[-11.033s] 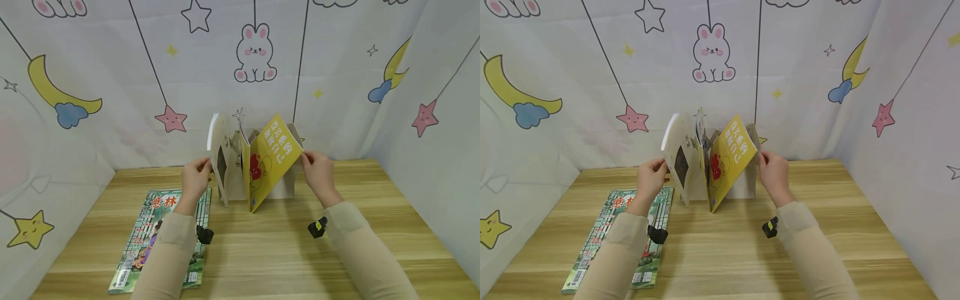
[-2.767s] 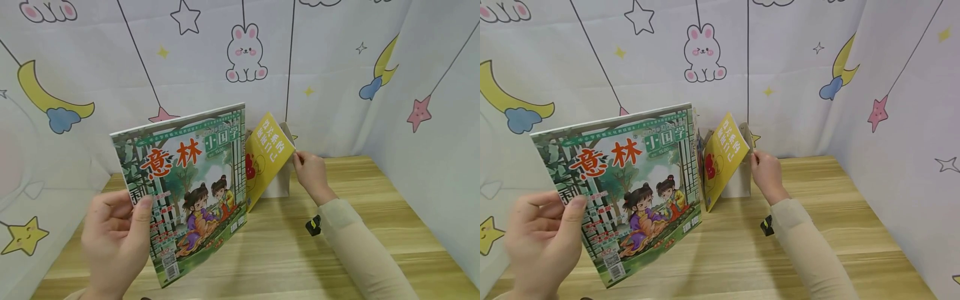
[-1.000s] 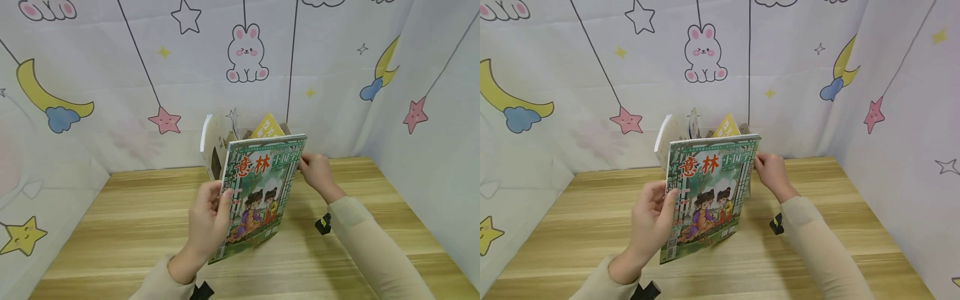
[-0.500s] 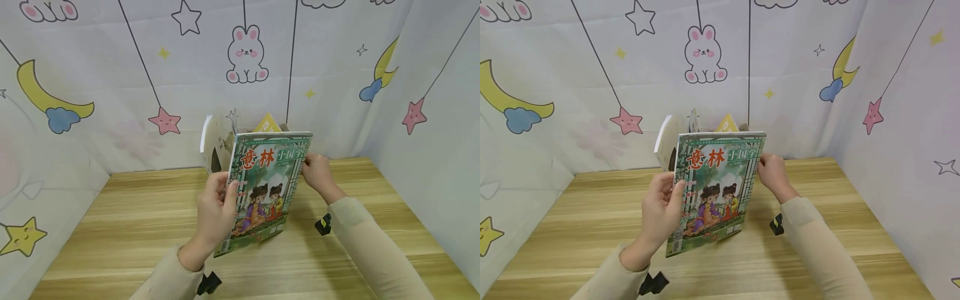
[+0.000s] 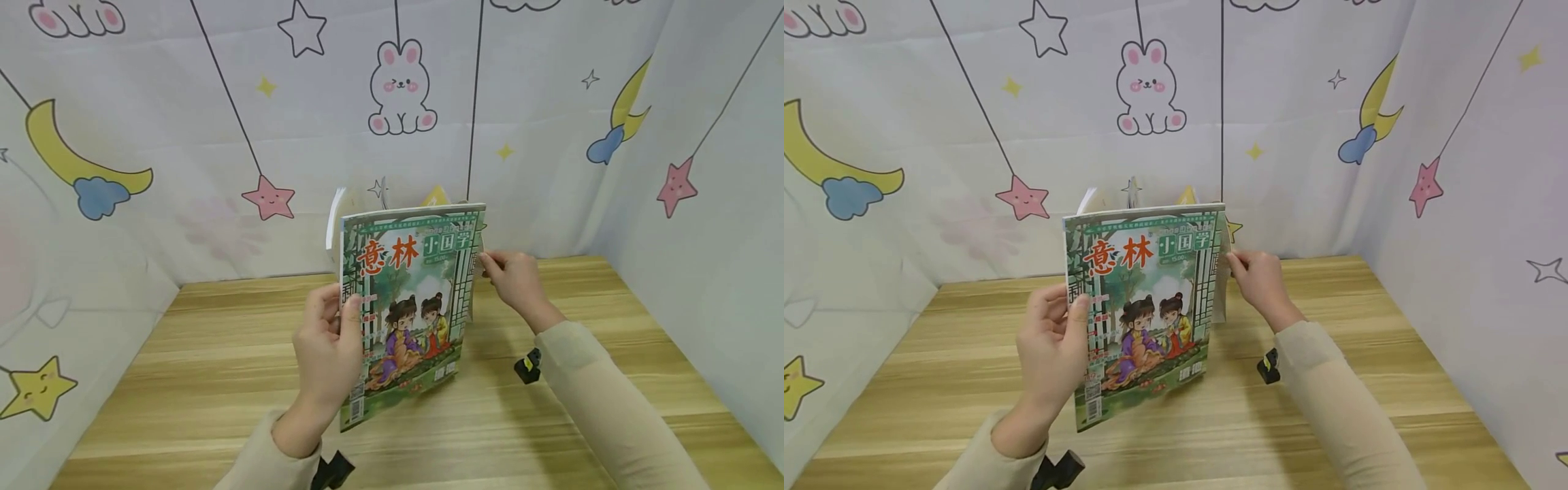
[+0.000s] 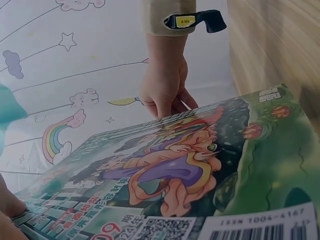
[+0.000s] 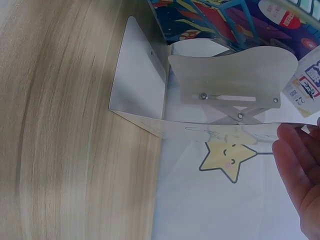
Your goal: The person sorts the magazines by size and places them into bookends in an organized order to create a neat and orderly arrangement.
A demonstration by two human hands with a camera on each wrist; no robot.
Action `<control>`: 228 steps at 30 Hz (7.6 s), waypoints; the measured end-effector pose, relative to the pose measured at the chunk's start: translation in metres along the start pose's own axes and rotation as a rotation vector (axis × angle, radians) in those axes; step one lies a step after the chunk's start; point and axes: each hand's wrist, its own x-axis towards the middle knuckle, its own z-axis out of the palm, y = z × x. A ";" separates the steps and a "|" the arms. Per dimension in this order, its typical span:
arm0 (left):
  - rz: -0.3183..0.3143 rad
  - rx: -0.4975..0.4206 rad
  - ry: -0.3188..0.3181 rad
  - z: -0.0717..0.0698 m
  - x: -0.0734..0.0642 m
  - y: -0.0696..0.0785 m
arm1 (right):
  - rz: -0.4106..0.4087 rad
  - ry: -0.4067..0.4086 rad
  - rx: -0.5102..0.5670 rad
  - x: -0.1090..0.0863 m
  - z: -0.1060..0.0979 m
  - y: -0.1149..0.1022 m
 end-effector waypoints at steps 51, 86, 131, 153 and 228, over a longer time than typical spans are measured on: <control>0.057 -0.193 0.130 -0.025 0.001 0.003 | -0.025 -0.003 0.223 0.031 -0.007 -0.034; 0.055 -0.128 0.258 -0.048 -0.005 0.005 | 0.027 -0.489 0.641 0.043 -0.008 -0.087; -0.073 0.086 0.581 -0.094 -0.003 0.014 | -0.187 -0.668 0.511 0.081 0.050 -0.138; -0.100 0.064 0.583 -0.078 -0.003 0.022 | -0.579 -0.486 -0.112 0.089 0.042 -0.179; 0.006 -0.226 0.397 0.004 0.012 0.006 | -0.201 -0.267 -0.261 0.119 -0.013 -0.071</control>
